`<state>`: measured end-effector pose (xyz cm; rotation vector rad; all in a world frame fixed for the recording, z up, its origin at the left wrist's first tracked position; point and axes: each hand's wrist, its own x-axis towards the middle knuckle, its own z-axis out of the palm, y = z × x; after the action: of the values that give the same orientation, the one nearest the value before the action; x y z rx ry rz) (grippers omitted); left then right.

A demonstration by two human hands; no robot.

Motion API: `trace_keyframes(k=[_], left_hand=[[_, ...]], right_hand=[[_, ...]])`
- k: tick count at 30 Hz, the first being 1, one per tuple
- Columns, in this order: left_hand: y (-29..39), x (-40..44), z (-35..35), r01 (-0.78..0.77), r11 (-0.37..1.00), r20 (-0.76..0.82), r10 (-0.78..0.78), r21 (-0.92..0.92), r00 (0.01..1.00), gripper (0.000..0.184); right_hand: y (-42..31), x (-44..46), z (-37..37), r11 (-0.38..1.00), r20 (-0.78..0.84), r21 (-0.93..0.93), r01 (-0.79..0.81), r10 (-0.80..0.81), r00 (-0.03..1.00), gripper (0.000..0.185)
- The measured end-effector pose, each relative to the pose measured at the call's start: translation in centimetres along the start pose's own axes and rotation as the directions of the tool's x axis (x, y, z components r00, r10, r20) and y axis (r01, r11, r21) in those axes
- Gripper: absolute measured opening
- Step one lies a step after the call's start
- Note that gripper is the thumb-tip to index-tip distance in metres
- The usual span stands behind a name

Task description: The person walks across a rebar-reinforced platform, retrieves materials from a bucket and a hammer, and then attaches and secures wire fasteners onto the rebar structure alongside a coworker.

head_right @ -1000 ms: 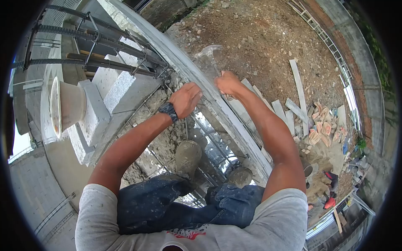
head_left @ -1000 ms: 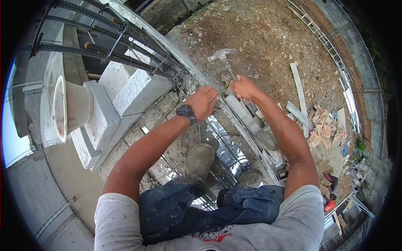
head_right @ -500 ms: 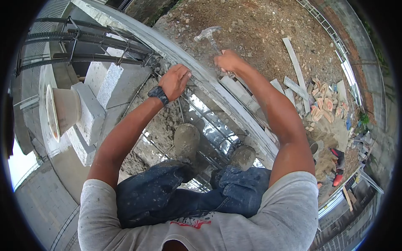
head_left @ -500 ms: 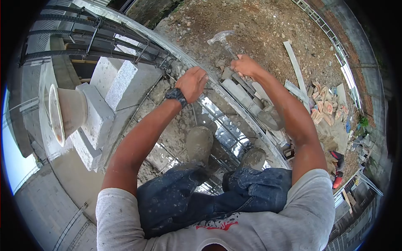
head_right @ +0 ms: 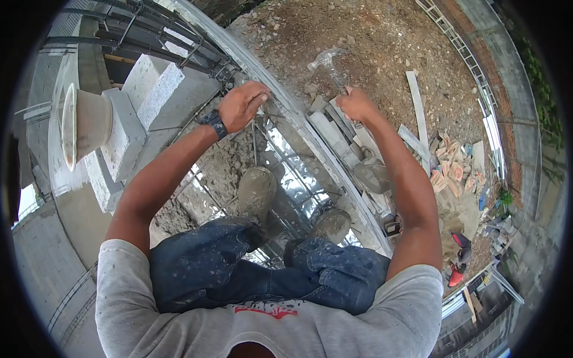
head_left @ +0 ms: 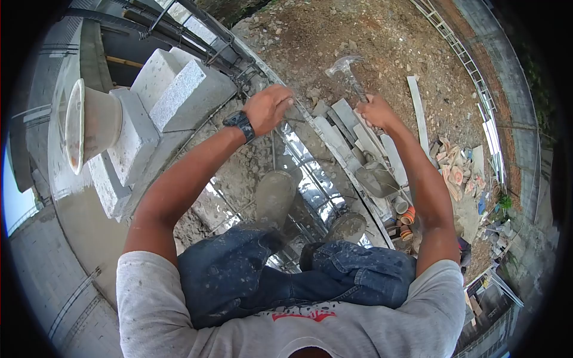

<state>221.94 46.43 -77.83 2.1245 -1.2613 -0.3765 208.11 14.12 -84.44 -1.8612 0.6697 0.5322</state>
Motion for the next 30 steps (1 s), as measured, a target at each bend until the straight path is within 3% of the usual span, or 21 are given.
trace_keyframes(k=[2,5,6,9,14,17,21,24,28,30], left_hand=[[0.7,-2.1,-2.4,0.015,1.0,0.023,-0.015,0.005,1.0,0.016],[0.8,-6.7,-5.1,0.154,0.988,0.262,-0.157,0.029,0.952,0.019],[0.6,-8.4,-5.3,0.149,0.988,0.255,-0.151,0.026,0.955,0.02],[-0.2,-12.1,-4.5,0.358,0.927,0.334,-0.374,0.111,0.865,0.022],[-2.9,-13.0,-0.2,0.313,0.948,0.145,-0.302,-0.061,0.942,0.013],[-2.6,-11.7,0.2,0.376,0.926,0.153,-0.377,0.038,0.914,0.018],[-1.6,-9.7,1.2,0.398,0.902,0.234,-0.429,0.167,0.872,0.034],[-2.0,-8.8,2.8,0.353,0.934,0.257,-0.328,-0.056,0.909,0.035],[-2.2,-8.6,2.6,0.297,0.949,0.322,-0.249,-0.11,0.914,0.024],[-1.9,-9.1,1.8,0.371,0.915,0.326,-0.307,-0.157,0.894,0.023]], right_hand=[[1.1,-0.9,-0.2,0.991,0.012,-0.128,0.048,-0.047,0.999,0.027],[1.3,-3.4,-0.1,0.958,0.019,-0.248,0.142,-0.142,0.99,0.035],[1.4,-4.0,-0.2,0.951,0.027,-0.251,0.18,-0.179,0.983,0.037],[1.0,-5.8,-0.2,0.945,0.09,-0.28,0.169,-0.149,0.985,0.04],[3.0,-5.3,0.1,0.893,0.126,-0.404,0.199,-0.162,0.979,0.043],[2.9,-5.6,0.2,0.9,0.14,-0.422,0.112,-0.058,0.989,0.045],[2.9,-6.3,0.3,0.883,0.07,-0.445,0.146,-0.128,0.989,0.047],[2.1,-7.3,0.5,0.879,0.034,-0.448,0.165,-0.168,0.985,0.046],[2.3,-7.7,0.0,0.874,0.037,-0.457,0.166,-0.168,0.985,0.046],[3.2,-7.5,-0.5,0.872,0.038,-0.465,0.151,-0.151,0.988,0.045]])
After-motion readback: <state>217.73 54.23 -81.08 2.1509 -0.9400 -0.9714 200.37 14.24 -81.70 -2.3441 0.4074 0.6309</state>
